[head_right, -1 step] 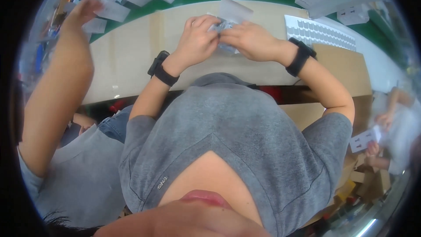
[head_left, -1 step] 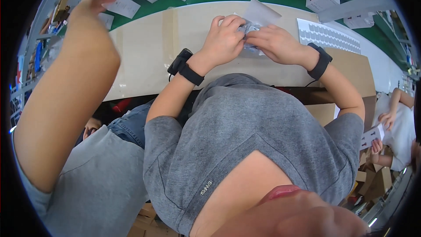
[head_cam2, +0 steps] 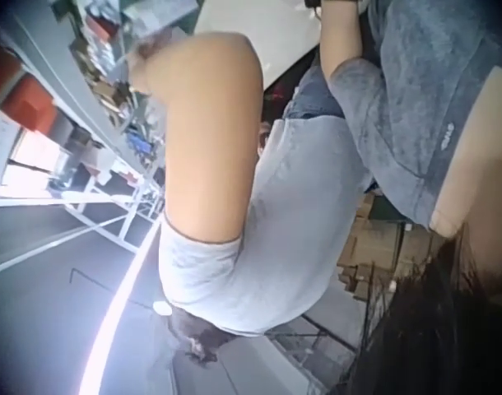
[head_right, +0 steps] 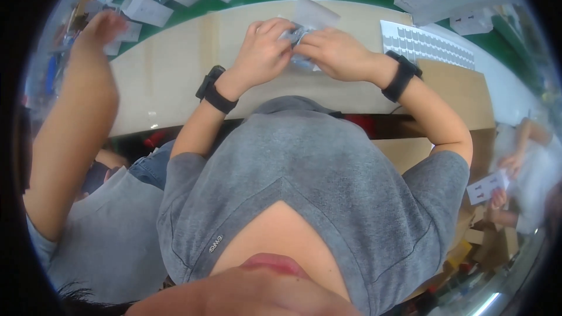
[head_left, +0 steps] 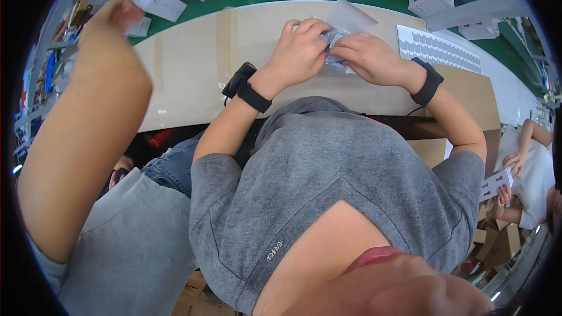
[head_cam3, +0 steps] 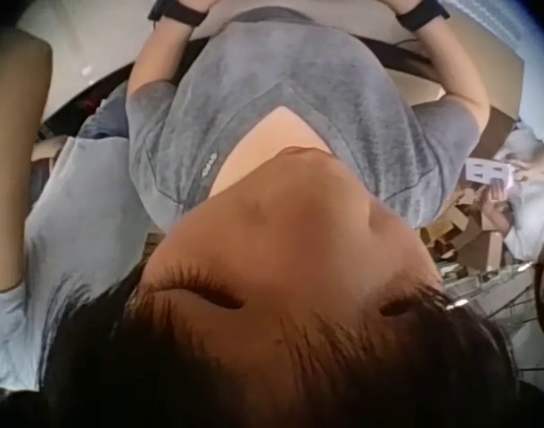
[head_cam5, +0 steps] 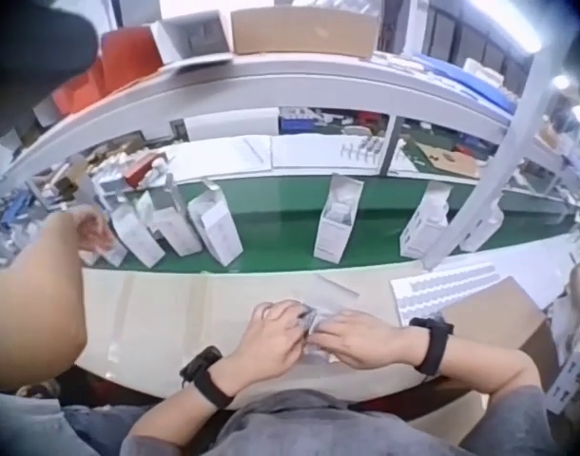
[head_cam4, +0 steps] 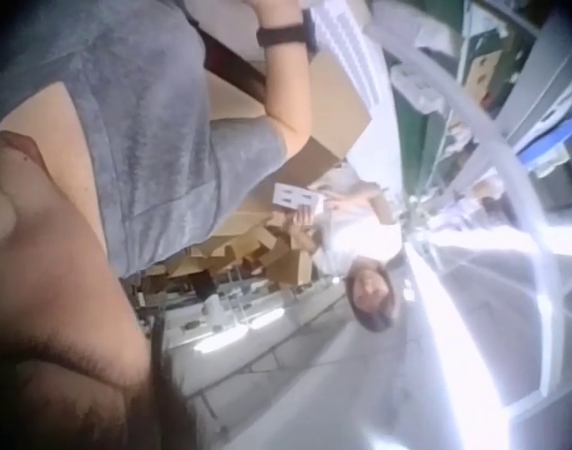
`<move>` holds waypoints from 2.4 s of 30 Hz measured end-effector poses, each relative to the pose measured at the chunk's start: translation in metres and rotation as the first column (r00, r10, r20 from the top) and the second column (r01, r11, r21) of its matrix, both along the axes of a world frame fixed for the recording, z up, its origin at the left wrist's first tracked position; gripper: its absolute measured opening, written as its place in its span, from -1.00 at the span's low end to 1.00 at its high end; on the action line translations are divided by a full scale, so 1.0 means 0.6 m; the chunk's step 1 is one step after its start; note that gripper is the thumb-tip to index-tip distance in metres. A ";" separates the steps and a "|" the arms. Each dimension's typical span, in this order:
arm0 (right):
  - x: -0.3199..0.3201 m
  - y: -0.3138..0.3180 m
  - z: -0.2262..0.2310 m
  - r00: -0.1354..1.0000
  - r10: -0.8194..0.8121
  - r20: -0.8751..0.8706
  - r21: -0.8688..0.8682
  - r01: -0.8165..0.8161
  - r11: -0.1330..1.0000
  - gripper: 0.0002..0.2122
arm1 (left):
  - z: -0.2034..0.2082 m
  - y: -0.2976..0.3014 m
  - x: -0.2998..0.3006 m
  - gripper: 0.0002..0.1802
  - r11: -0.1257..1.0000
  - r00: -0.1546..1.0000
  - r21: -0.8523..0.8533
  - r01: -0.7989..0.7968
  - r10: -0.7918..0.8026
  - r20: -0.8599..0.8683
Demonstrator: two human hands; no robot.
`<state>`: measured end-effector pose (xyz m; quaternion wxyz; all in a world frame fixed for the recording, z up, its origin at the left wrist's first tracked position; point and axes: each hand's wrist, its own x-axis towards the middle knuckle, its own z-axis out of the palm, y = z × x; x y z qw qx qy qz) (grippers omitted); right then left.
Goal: The person packages handheld fans by placing each fan into a box, closing the lid, and stacking the finished boxes on the table.
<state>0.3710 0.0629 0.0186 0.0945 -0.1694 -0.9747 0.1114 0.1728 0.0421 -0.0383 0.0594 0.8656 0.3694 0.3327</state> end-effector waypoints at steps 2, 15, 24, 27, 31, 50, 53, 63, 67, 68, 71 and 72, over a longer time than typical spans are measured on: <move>0.002 0.002 -0.002 1.000 -0.017 -0.006 -0.030 0.017 0.999 -0.71 | 0.015 0.006 -0.003 -0.85 0.999 1.000 -0.038 -0.002 0.001 -0.028; -0.022 0.011 -0.007 0.972 -0.079 0.219 -0.011 0.084 0.996 -0.86 | 0.013 0.063 0.005 -0.67 0.999 0.967 -0.031 0.034 -0.041 -0.250; 0.003 0.028 0.000 0.982 -0.167 0.082 -0.032 0.170 0.985 -0.91 | 0.016 0.100 -0.009 -0.59 0.978 0.959 -0.205 -0.021 -0.038 -0.281; 0.000 0.026 -0.004 0.979 -0.198 0.045 -0.033 0.199 0.979 -0.91 | 0.003 0.106 -0.017 -0.56 0.982 0.965 -0.190 -0.014 -0.036 -0.260; -0.016 0.032 -0.005 0.959 -0.277 0.056 -0.032 0.279 0.960 -0.91 | -0.033 0.104 -0.026 -0.30 0.961 0.988 -0.232 0.148 -0.131 0.085; -0.061 0.028 0.092 0.754 -0.290 -0.589 -0.045 0.328 0.944 -0.98 | -0.069 0.053 0.008 -0.13 0.890 0.754 -0.354 0.288 0.017 0.657; -0.050 0.034 0.104 0.573 -0.365 -0.734 -0.066 0.474 0.878 -0.95 | -0.036 0.046 0.013 -0.14 0.858 0.692 -0.367 0.359 0.019 0.722; -0.125 -0.002 0.141 0.582 0.037 -0.812 0.149 0.145 0.978 -0.90 | -0.043 0.051 0.027 -0.20 0.852 0.690 -0.403 0.334 0.071 0.721; -0.123 0.006 0.234 0.094 -0.087 -0.992 -0.082 0.056 0.995 -0.84 | -0.047 0.058 0.015 -0.20 0.908 0.793 -0.406 0.100 0.174 0.584; -0.125 0.013 0.237 0.047 -0.264 -0.963 -0.266 -0.045 0.963 -0.83 | -0.037 0.058 0.007 -0.22 0.905 0.676 -0.399 0.147 0.202 0.708; -0.134 0.038 0.247 0.047 -0.588 -0.807 -0.572 -0.305 0.761 -0.82 | -0.024 0.064 -0.040 -0.25 0.921 0.376 -0.346 0.179 0.261 0.889; -0.133 0.038 0.251 0.144 -0.660 -0.737 -0.664 -0.334 0.669 -0.83 | -0.033 0.068 -0.077 -0.27 0.910 0.316 -0.395 0.128 0.340 0.886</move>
